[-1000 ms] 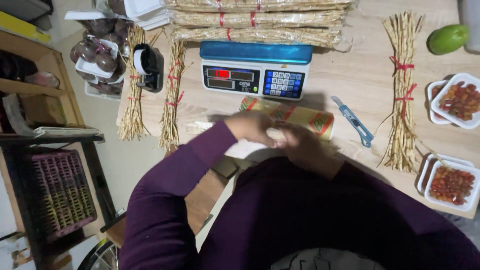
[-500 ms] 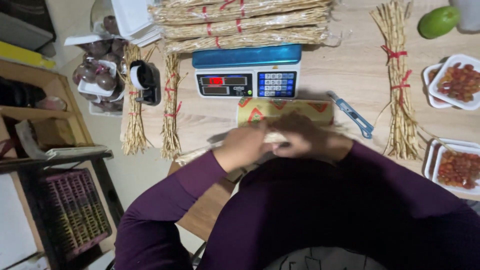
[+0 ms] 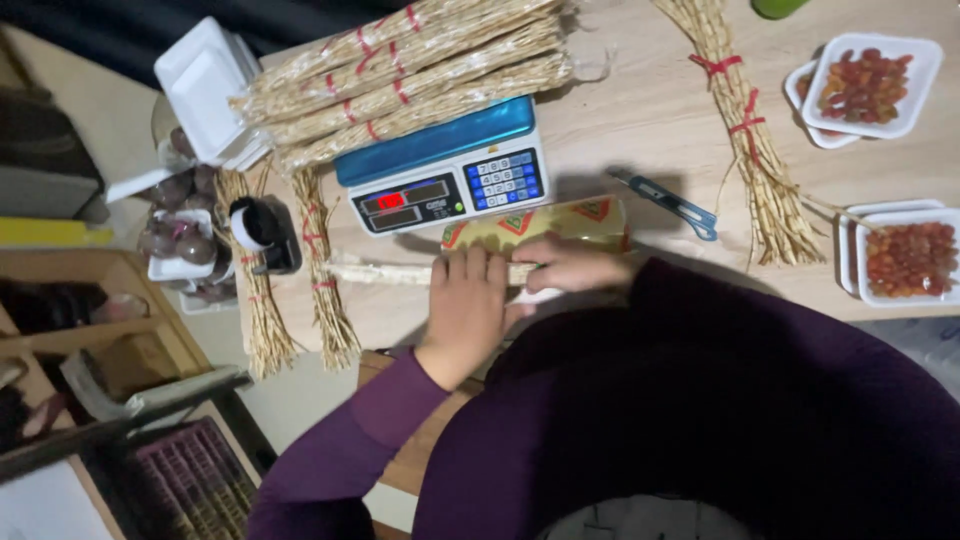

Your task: Wrapping bundles of dried food items in paper packaging and weighing them on a digital scale.

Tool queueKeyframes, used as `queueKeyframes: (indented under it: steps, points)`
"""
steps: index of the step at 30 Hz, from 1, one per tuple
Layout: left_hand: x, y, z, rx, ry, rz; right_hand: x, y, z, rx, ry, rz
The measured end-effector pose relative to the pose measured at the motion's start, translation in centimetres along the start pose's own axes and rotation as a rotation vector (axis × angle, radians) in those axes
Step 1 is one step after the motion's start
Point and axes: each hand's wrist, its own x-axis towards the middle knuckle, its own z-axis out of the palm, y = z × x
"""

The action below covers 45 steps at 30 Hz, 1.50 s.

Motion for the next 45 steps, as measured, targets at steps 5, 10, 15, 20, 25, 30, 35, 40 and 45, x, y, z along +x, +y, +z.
queueKeyframes:
  steps: [5, 10, 15, 20, 25, 30, 35, 40, 45]
  points:
    - [-0.9, -0.9, 2.6, 0.065, 0.205, 0.139, -1.6, -2.6, -2.0, 0.171, -0.231, -0.094]
    - [0.3, -2.3, -1.8, -0.182, -0.375, -0.017, -5.3, -8.1, -2.4, -0.182, -0.118, -0.038]
    - [0.6, -3.4, -0.3, -0.321, -0.430, -0.010, -4.7, -3.7, 3.2, -0.610, 0.886, -0.655]
    - [1.1, -3.1, -3.0, -0.391, -0.494, -0.034, -3.8, -2.7, 3.2, -0.750, 1.015, -0.704]
    - [1.2, -3.6, -2.8, -0.594, -0.651, -0.129, -5.0, -4.2, 3.0, -0.999, 1.031, -0.688]
    - [0.6, -3.1, -1.2, -0.462, -0.539, -0.221, -4.1, -4.4, 3.2, -0.792, 0.915, -0.749]
    - [-1.7, -0.1, 1.7, -0.026, -0.077, -0.061, 0.2, 2.0, 1.9, 0.073, -0.046, -0.186]
    - [-1.6, -0.4, 1.8, -0.002, 0.071, -0.052, -0.3, -0.7, -0.5, 0.211, -0.436, -0.290]
    - [0.8, -3.8, 2.0, -0.497, -0.471, -0.180, -0.6, 0.5, 0.8, -0.747, 0.197, -0.264]
